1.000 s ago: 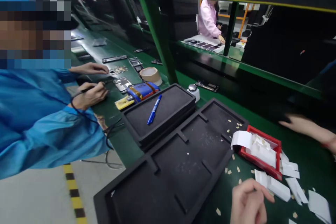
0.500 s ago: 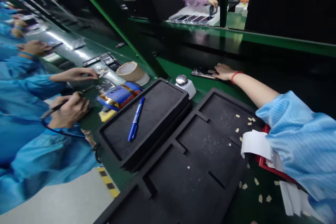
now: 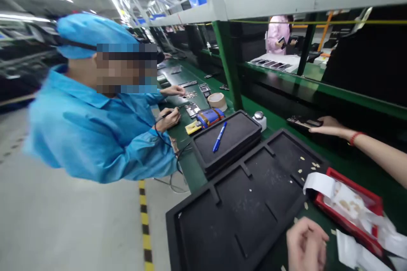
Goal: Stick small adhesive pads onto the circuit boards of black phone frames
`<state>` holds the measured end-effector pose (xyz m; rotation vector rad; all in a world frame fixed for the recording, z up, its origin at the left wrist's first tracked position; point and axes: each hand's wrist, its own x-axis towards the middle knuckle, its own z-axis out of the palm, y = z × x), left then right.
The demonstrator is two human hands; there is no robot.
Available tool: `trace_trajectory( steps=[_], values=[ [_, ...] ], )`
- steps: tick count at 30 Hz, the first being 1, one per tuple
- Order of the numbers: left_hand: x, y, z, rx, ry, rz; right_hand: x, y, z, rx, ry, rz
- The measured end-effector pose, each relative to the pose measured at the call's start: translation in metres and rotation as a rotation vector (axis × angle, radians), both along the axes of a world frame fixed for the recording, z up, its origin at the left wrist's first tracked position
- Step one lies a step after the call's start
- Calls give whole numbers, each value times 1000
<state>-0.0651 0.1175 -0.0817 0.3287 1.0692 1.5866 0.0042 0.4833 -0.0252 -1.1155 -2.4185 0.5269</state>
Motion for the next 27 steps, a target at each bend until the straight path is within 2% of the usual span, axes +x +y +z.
trace_trajectory(
  steps=[2, 3, 6, 8, 10, 11, 13, 15, 17, 22, 25, 27],
  values=[
    [-2, 5, 9, 41, -19, -8, 48, -43, 18, 25, -34, -99],
    [-4, 7, 14, 59, -25, -26, 70, -73, 25, 50, -28, -151],
    [-10, 3, 32, 107, -30, -91, 120, -193, 33, 127, 17, -285],
    [-9, -4, 45, 134, 4, -211, 132, -282, 27, 158, 86, -294],
    [-5, -14, 57, 168, 61, -302, 131, -358, 17, 183, 175, -349],
    [-2, -20, 62, 176, 93, -351, 129, -389, 11, 190, 208, -405],
    [5, -32, 70, 195, 166, -410, 126, -433, 5, 178, 242, -516],
    [13, -46, 74, 226, 255, -405, 127, -456, 7, 144, 271, -575],
    [22, -59, 78, 272, 349, -350, 128, -463, 17, 138, 314, -588],
    [39, -78, 87, 459, 620, -306, 117, -451, 47, 194, 522, -548],
    [42, -82, 93, 564, 812, -316, 109, -448, 52, 201, 668, -529],
    [42, -83, 95, 625, 856, -317, 107, -450, 52, 219, 710, -510]
  ],
)
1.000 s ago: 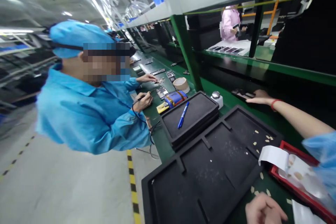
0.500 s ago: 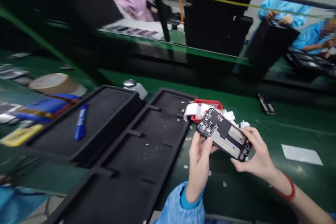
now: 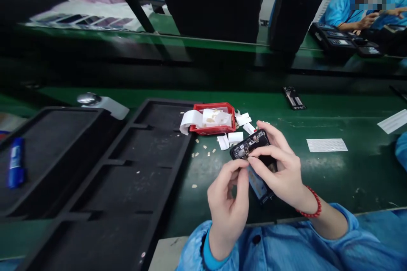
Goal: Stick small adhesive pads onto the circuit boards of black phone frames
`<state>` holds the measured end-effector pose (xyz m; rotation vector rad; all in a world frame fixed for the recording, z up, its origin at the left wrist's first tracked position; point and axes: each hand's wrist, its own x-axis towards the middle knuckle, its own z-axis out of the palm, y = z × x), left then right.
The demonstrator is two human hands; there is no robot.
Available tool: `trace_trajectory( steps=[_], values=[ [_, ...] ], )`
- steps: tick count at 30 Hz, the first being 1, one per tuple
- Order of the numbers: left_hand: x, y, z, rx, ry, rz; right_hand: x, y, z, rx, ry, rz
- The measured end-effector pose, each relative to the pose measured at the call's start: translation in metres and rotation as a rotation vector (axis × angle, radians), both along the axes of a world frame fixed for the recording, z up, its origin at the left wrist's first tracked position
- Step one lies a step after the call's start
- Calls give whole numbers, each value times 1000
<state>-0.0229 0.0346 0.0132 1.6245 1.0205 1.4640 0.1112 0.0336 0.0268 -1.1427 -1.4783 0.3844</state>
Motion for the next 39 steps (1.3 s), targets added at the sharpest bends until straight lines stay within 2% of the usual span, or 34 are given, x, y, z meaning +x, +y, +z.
trace_trajectory(
  steps=[5, 11, 14, 19, 21, 23, 25, 28, 30, 33, 36, 39],
  values=[
    [2, 0, -3, 78, 19, 55, 3, -3, -2, 25, 42, 92],
    [0, 2, -7, 90, 61, 46, 9, 6, 4, -125, 116, 109],
    [-1, 4, -6, 104, 101, 17, 11, 11, 10, -131, 45, 150],
    [-4, 6, -4, 103, 110, 44, 6, 11, 15, -61, -210, 140],
    [-7, 7, -4, 80, 93, 64, 5, 9, 17, -33, -248, 216],
    [-12, 9, -4, 27, 69, 74, 8, 13, 20, -52, -195, 343],
    [-17, 10, -6, -51, 46, 92, 11, 32, 22, -106, -79, 398],
    [-22, 8, -11, -174, -5, 161, 9, 93, 20, -150, -24, 275],
    [-24, 4, -16, -256, -79, 201, 0, 144, 14, -258, -189, 247],
    [-29, -1, -19, -377, -187, 205, -19, 208, 2, -381, -343, 361],
    [-38, -2, -19, -393, -193, 264, -28, 235, -7, -440, -395, 457],
    [-45, 2, -19, -369, -215, 316, -24, 235, -11, -483, -391, 503]
  ],
)
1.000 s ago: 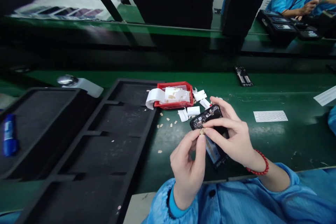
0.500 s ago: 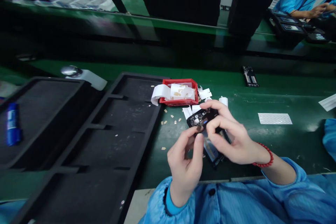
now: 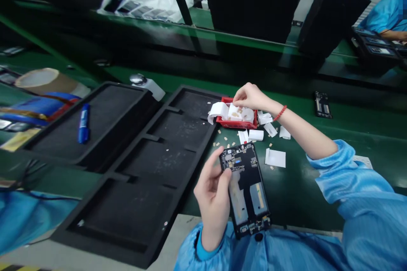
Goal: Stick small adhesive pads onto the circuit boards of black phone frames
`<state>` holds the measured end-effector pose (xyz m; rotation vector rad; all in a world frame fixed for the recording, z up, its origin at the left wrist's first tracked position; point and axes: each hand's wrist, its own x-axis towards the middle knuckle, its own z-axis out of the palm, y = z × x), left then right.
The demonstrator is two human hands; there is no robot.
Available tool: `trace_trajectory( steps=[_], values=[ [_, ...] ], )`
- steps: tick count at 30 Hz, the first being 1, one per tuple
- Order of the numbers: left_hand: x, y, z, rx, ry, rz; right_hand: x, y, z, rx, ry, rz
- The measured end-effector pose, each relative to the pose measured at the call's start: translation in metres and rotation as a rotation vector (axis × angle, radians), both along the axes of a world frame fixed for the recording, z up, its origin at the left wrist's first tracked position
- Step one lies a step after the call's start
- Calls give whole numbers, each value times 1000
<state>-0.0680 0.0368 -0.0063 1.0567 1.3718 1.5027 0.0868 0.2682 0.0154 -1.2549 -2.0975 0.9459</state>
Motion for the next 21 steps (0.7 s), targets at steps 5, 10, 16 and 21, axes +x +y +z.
trace_trajectory(
  steps=[5, 10, 16, 21],
  values=[
    [1, 9, -4, -6, -104, -7, 10, -6, -2, -21, 55, -25],
    [7, 12, -3, -4, -137, 17, 10, -33, 13, 88, 128, -128],
    [15, 4, 10, 67, -20, 82, 13, -147, 38, 428, 384, -231],
    [27, 0, 20, 150, 52, 87, 12, -215, 30, 270, 358, -356]
  ],
)
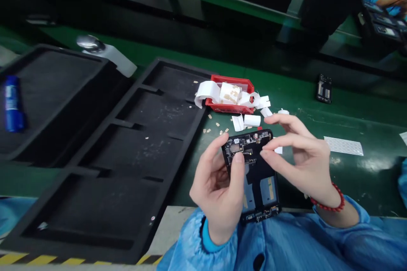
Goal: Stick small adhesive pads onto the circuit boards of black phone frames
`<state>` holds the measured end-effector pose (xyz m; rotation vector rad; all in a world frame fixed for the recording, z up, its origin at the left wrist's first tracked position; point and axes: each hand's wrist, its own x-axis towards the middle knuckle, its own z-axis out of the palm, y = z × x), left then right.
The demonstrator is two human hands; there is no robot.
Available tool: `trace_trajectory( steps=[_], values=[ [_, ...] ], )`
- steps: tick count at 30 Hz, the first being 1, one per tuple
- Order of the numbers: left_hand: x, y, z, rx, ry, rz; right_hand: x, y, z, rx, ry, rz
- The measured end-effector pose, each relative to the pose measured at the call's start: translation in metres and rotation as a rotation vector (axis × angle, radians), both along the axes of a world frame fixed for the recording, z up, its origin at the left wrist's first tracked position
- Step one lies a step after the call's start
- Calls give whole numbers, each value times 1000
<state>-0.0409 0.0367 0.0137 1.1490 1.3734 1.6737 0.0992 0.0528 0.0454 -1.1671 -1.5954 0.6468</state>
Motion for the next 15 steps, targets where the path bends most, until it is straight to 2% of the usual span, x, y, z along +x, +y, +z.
trace_trajectory(
  steps=[4, 15],
  values=[
    [6, -3, 3, 81, 49, 23, -5, -9, -6, -30, 65, -13],
    [12, -8, 7, 144, 92, 125, -20, -13, -1, -8, 115, -81]
  ],
)
